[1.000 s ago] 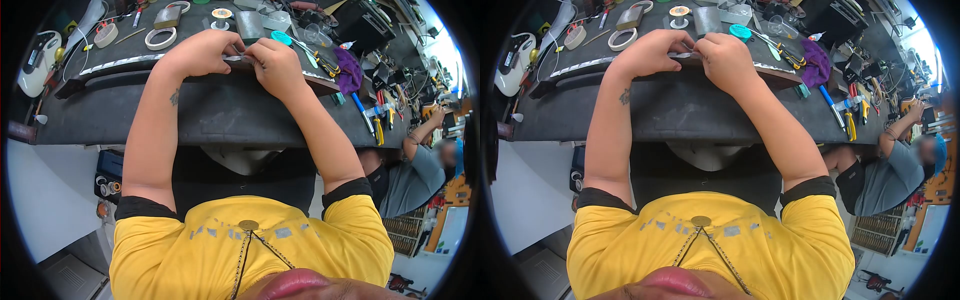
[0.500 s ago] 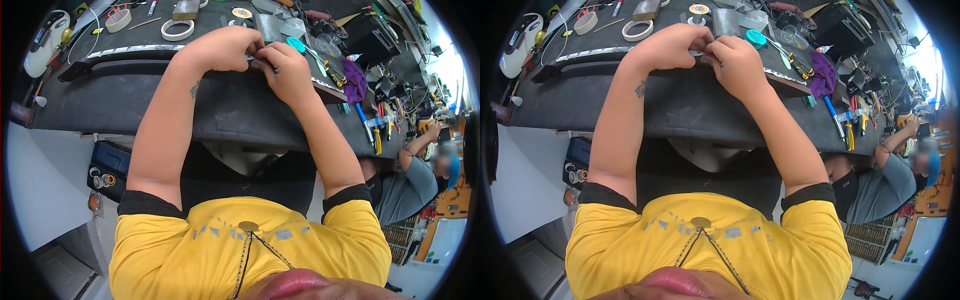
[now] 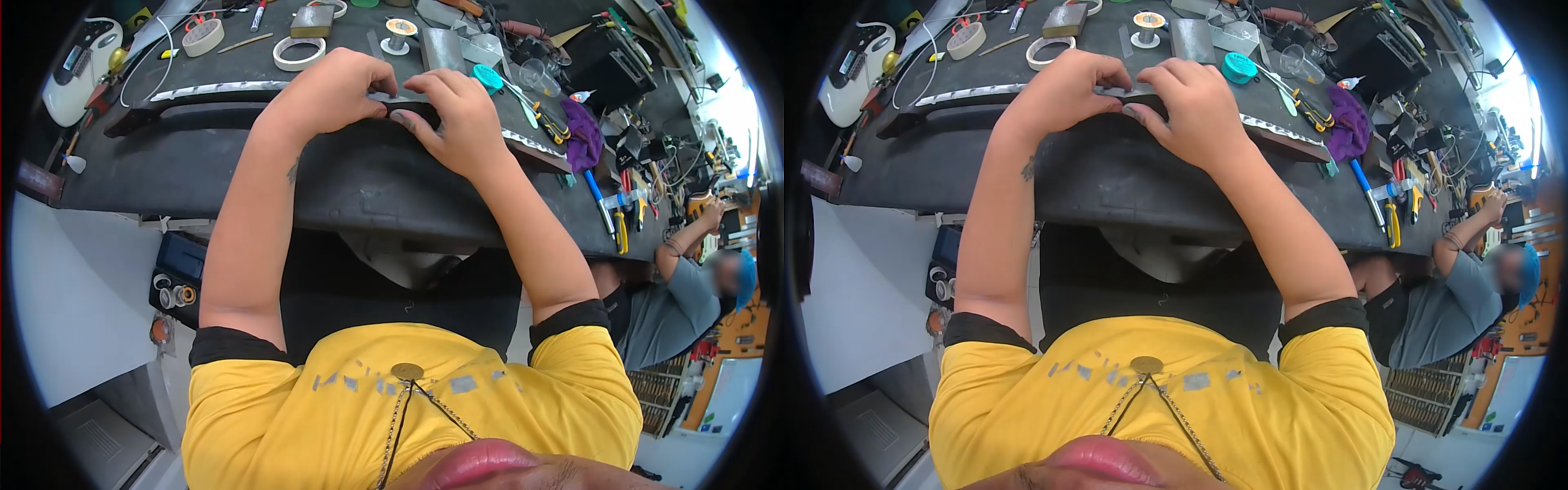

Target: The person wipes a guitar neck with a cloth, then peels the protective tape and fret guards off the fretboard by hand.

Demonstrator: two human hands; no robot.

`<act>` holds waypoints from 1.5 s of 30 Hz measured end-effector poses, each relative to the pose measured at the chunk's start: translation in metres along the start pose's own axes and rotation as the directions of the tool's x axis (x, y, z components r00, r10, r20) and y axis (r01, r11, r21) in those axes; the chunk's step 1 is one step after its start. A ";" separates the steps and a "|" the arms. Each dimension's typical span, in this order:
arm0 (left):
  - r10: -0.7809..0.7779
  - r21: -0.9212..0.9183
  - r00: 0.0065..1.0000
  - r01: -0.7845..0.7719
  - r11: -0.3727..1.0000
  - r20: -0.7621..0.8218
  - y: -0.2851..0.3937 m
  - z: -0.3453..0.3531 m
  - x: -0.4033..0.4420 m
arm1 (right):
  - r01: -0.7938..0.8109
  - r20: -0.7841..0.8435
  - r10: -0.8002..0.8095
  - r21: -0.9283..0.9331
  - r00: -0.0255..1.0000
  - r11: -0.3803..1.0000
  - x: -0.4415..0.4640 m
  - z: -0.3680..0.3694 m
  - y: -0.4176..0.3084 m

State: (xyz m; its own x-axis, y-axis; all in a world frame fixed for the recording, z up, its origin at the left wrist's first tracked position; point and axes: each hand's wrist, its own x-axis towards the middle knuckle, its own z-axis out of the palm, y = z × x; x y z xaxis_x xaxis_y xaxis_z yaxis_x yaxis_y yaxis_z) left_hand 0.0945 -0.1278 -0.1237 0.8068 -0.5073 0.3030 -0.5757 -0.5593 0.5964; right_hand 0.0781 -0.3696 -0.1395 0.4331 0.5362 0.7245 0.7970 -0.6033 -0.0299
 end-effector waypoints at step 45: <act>0.083 -0.012 0.963 -0.089 0.996 -0.255 -0.029 -0.020 -0.052 | 0.046 -0.004 -0.047 -0.076 0.999 0.996 0.029 0.054 -0.019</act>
State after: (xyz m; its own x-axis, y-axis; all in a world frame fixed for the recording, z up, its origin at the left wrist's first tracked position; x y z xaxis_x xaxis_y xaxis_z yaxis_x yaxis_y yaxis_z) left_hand 0.0722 -0.0724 -0.1423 0.7636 -0.3680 0.5306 -0.6433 -0.5046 0.5758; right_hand 0.0984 -0.3112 -0.1552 0.3936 0.5610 0.7282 0.7816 -0.6213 0.0562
